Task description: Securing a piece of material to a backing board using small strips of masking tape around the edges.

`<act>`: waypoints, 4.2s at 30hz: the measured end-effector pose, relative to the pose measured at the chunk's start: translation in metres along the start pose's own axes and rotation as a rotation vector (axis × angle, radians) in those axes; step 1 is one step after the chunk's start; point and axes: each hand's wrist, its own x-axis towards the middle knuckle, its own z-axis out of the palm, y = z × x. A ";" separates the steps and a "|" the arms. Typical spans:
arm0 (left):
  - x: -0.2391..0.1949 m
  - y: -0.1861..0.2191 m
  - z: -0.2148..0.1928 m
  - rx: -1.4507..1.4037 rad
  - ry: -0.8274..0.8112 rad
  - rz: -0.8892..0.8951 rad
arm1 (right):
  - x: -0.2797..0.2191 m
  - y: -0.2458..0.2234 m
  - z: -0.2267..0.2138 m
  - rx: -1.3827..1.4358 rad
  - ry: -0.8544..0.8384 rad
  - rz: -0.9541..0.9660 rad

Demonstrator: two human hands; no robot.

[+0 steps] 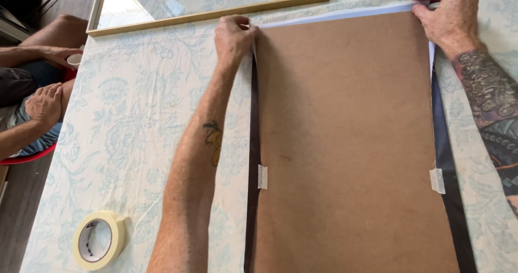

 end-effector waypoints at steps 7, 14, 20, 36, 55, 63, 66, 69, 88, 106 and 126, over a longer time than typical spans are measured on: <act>-0.034 0.026 -0.031 0.045 -0.104 -0.133 | -0.010 0.039 -0.004 -0.060 -0.052 0.406; -0.011 0.014 0.010 0.081 0.036 -0.063 | 0.004 -0.011 -0.013 0.141 -0.051 0.423; -0.032 0.014 -0.017 -0.247 -0.201 0.203 | 0.000 -0.055 -0.050 0.628 -0.248 0.524; -0.367 -0.009 -0.192 -0.174 -0.344 0.199 | -0.231 -0.199 -0.223 0.356 -0.392 0.620; -0.628 -0.043 -0.173 -0.775 0.085 -0.560 | -0.403 -0.398 -0.307 0.248 -0.130 1.225; -0.635 -0.072 -0.139 -1.141 0.202 -0.881 | -0.431 -0.376 -0.305 0.313 -0.108 1.298; -0.635 -0.079 -0.137 -1.247 0.152 -0.990 | -0.429 -0.378 -0.305 0.293 -0.171 1.477; -0.624 -0.065 -0.157 -1.271 0.048 -1.033 | -0.426 -0.381 -0.299 0.282 -0.210 1.577; -0.621 -0.027 -0.185 -0.757 0.179 -0.795 | -0.476 -0.361 -0.294 0.360 -0.136 1.323; -0.613 -0.025 -0.171 -0.766 0.202 -0.713 | -0.394 -0.417 -0.308 0.334 -0.087 1.054; -0.616 -0.034 -0.190 0.135 0.208 0.474 | -0.516 -0.357 -0.283 0.102 -0.130 0.925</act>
